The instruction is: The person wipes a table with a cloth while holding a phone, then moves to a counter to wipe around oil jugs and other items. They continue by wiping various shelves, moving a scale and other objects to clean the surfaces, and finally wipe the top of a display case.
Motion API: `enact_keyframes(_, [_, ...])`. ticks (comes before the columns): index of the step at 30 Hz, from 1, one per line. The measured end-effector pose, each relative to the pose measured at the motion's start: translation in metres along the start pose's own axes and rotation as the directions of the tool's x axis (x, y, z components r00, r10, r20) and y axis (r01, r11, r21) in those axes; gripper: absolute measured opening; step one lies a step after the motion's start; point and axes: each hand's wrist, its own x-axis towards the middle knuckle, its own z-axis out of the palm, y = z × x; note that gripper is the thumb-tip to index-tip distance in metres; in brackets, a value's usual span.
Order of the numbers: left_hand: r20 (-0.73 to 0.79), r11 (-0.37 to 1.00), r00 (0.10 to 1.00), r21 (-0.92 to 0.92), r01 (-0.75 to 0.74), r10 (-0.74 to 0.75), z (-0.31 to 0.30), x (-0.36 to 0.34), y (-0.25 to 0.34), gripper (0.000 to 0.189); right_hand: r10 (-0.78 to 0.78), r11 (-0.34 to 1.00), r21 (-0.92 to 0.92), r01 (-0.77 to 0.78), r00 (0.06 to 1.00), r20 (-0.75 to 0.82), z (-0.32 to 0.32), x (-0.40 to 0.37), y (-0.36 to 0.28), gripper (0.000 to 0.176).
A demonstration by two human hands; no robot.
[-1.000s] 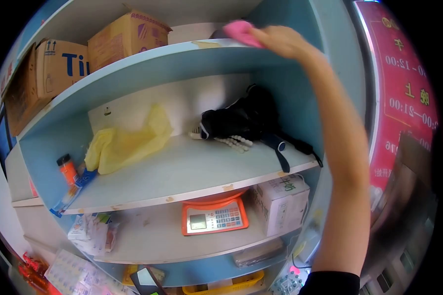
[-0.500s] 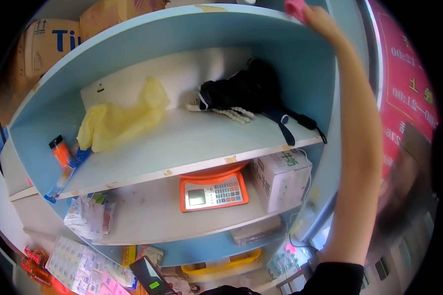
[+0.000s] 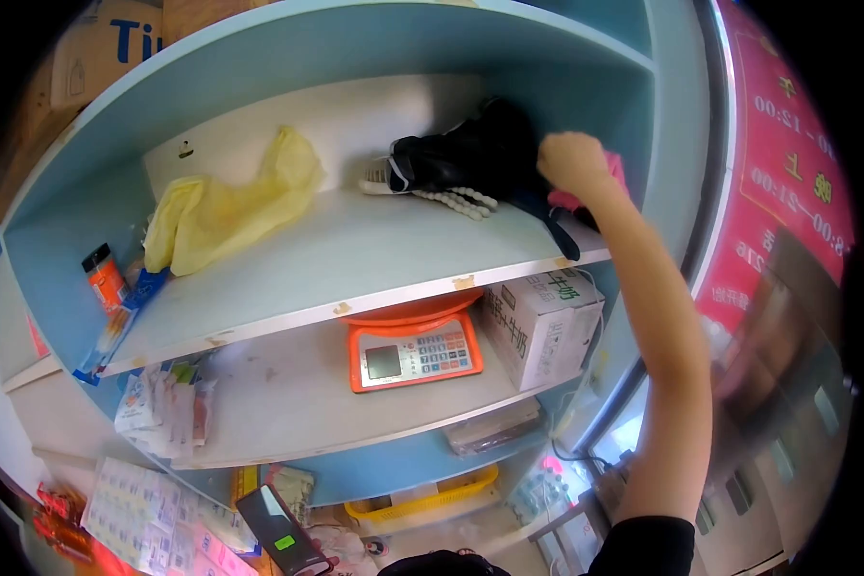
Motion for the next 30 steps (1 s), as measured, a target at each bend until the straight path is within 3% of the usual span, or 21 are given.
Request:
enact_keyframes(3, [-0.090,1.000,0.996,0.015,0.002,0.000,0.018,-0.001,-0.005,0.024,-0.150,0.988,0.029,0.149,0.935,0.322,0.023,-0.003,-0.016,0.030])
enact_keyframes(4, [-0.111,1.000,0.994,0.017,0.016,-0.014,0.021,-0.001,-0.006,0.021,-0.158,0.987,0.032,0.155,0.935,0.318,0.037,0.000,-0.018,0.030])
enact_keyframes(7, [-0.072,0.993,0.990,-0.027,0.118,-0.119,-0.016,0.007,-0.035,0.016,-0.127,0.989,-0.036,0.142,0.951,0.280,0.058,0.006,-0.017,0.031])
enact_keyframes(9, [-0.018,0.993,0.995,0.062,0.096,-0.095,-0.024,0.005,-0.038,0.018,-0.031,0.998,0.055,0.017,0.962,0.270,0.053,-0.001,-0.017,0.030])
enact_keyframes(10, [0.046,0.986,0.996,0.150,0.069,-0.077,-0.028,0.005,-0.040,0.020,-0.035,0.999,0.032,0.031,0.987,0.154,0.052,-0.008,-0.020,0.028])
enact_keyframes(13, [0.054,0.995,0.996,0.063,0.072,-0.075,-0.063,0.010,-0.066,0.018,-0.054,0.995,-0.084,0.055,0.998,0.024,0.062,-0.013,-0.034,0.023])
enact_keyframes(14, [0.049,0.995,0.996,0.062,0.073,-0.076,-0.056,0.005,-0.064,0.018,-0.077,0.992,-0.096,0.077,0.997,-0.001,0.061,-0.014,-0.035,0.019])
enact_keyframes(16, [-0.229,0.998,0.972,0.009,0.062,-0.058,-0.034,-0.008,-0.057,0.016,-0.082,0.995,-0.060,0.081,0.996,-0.020,0.073,-0.005,-0.036,0.021])
enact_keyframes(17, [-0.230,0.997,0.971,0.013,0.074,-0.069,-0.033,-0.011,-0.057,0.016,-0.078,0.997,-0.027,0.077,0.996,-0.047,0.075,0.001,-0.033,0.023])
enact_keyframes(19, [-0.082,0.995,0.992,-0.022,0.092,-0.094,-0.038,-0.011,-0.051,0.018,-0.089,0.994,-0.073,0.081,0.989,-0.115,0.077,0.012,-0.037,0.012])
enact_keyframes(21, [-0.055,0.998,0.996,-0.005,0.068,-0.068,-0.019,-0.012,-0.041,0.022,-0.083,0.995,0.048,0.088,0.992,-0.092,0.080,0.026,-0.031,0.017])
enact_keyframes(23, [-0.102,0.998,0.995,0.065,0.027,-0.020,0.016,-0.018,-0.019,0.021,-0.020,0.978,0.203,0.049,0.989,-0.144,0.057,0.021,-0.025,0.033])
enact_keyframes(25, [-0.030,0.995,0.999,0.097,-0.024,0.027,0.021,-0.019,-0.014,0.019,0.103,0.883,0.468,-0.042,0.989,-0.106,0.034,0.021,-0.020,0.044])
enact_keyframes(27, [-0.217,0.999,0.975,-0.012,-0.043,0.040,0.071,-0.036,0.011,0.018,0.162,0.807,0.591,-0.004,0.963,-0.216,0.016,0.019,-0.018,0.043])
enact_keyframes(28, [-0.226,1.000,0.974,-0.012,-0.029,0.025,0.062,-0.034,0.008,0.018,0.118,0.768,0.633,0.091,0.953,-0.279,0.007,0.020,-0.018,0.046])
enact_keyframes(30, [-0.055,0.999,0.999,0.046,0.002,0.000,0.022,-0.023,-0.006,0.023,0.087,0.572,0.780,0.255,0.926,-0.366,-0.022,0.001,-0.035,0.046])
